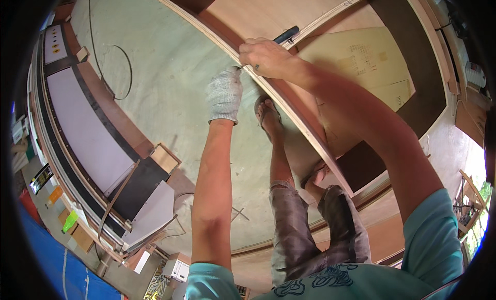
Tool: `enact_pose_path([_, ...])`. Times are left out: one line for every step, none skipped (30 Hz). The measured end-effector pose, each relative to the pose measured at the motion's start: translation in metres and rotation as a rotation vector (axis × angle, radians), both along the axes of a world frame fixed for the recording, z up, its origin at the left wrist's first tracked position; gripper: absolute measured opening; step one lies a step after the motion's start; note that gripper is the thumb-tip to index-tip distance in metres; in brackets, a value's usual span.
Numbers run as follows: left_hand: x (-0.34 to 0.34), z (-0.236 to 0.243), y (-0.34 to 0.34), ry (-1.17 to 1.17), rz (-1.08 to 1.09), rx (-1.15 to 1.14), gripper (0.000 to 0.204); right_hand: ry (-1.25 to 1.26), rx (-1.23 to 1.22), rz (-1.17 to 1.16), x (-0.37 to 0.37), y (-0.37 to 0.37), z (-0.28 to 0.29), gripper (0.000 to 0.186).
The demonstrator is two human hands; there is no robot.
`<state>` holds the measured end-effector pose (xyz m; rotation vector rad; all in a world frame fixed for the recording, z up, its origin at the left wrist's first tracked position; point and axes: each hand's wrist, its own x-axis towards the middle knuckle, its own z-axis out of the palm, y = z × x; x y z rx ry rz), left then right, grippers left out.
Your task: The person marks a line on a wooden shelf component using a pencil and a utility knife, then applies pressure to a joint while sitting on the floor.
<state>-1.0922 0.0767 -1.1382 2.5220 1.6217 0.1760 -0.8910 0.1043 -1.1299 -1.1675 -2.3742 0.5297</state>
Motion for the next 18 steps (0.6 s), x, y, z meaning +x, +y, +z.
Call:
enact_pose_path([0.000, -0.001, -0.005, 0.011, -0.027, 0.043, 0.018, -0.007, 0.005, 0.010, 0.001, -0.005, 0.001, 0.021])
enact_pose_path([-0.001, -0.001, -0.011, 0.025, -0.029, 0.047, 0.018, 0.007, 0.010, 0.009, 0.000, -0.010, 0.003, 0.021])
enact_pose_path([0.003, -0.001, -0.019, 0.027, -0.001, 0.026, 0.019, -0.033, 0.009, 0.015, 0.002, -0.017, 0.004, 0.020])
enact_pose_path([0.006, -0.001, -0.027, 0.028, 0.028, 0.005, 0.020, -0.074, 0.009, 0.022, 0.003, -0.024, 0.006, 0.020])
enact_pose_path([0.007, 0.001, -0.036, 0.033, 0.029, 0.009, 0.020, -0.069, -0.004, 0.036, 0.003, -0.032, 0.008, 0.019])
enact_pose_path([0.009, 0.001, -0.043, 0.022, 0.010, 0.009, 0.020, -0.073, 0.005, 0.032, 0.007, -0.039, 0.007, 0.019])
enact_pose_path([0.012, 0.002, -0.049, 0.012, -0.009, 0.010, 0.019, -0.080, -0.003, 0.042, 0.011, -0.047, 0.007, 0.019])
enact_pose_path([0.016, 0.001, -0.053, 0.008, -0.012, 0.019, 0.019, -0.085, -0.010, 0.053, 0.015, -0.053, 0.007, 0.019])
enact_pose_path([0.019, 0.002, -0.058, 0.013, 0.000, -0.009, 0.019, -0.061, -0.020, 0.042, 0.018, -0.058, 0.006, 0.019])
enact_pose_path([0.022, 0.002, -0.063, 0.018, 0.013, -0.037, 0.018, -0.058, -0.012, 0.041, 0.021, -0.063, 0.006, 0.019])
enact_pose_path([0.022, 0.004, -0.068, 0.022, 0.013, -0.028, 0.018, -0.040, -0.009, 0.043, 0.024, -0.069, 0.006, 0.020])
enact_pose_path([0.023, 0.006, -0.077, 0.018, -0.005, -0.032, 0.018, -0.024, -0.011, 0.046, 0.025, -0.078, 0.006, 0.020])
enact_pose_path([0.025, 0.007, -0.086, 0.013, -0.023, -0.036, 0.018, -0.021, -0.011, 0.036, 0.026, -0.086, 0.006, 0.019])
enact_pose_path([0.028, 0.008, -0.094, 0.014, -0.022, -0.033, 0.018, -0.020, -0.009, 0.037, 0.027, -0.093, 0.006, 0.019])
enact_pose_path([0.033, 0.008, -0.104, 0.015, -0.006, -0.041, 0.016, -0.009, -0.032, 0.038, 0.031, -0.102, 0.005, 0.019])
enact_pose_path([0.037, 0.008, -0.113, 0.015, 0.009, -0.048, 0.015, 0.002, -0.056, 0.038, 0.035, -0.110, 0.004, 0.019])
enact_pose_path([0.041, 0.008, -0.120, 0.011, 0.010, -0.050, 0.015, 0.030, -0.079, 0.051, 0.040, -0.118, 0.003, 0.018])
enact_pose_path([0.040, 0.008, -0.126, -0.012, -0.026, -0.034, 0.013, 0.031, -0.084, 0.050, 0.042, -0.126, 0.002, 0.018])
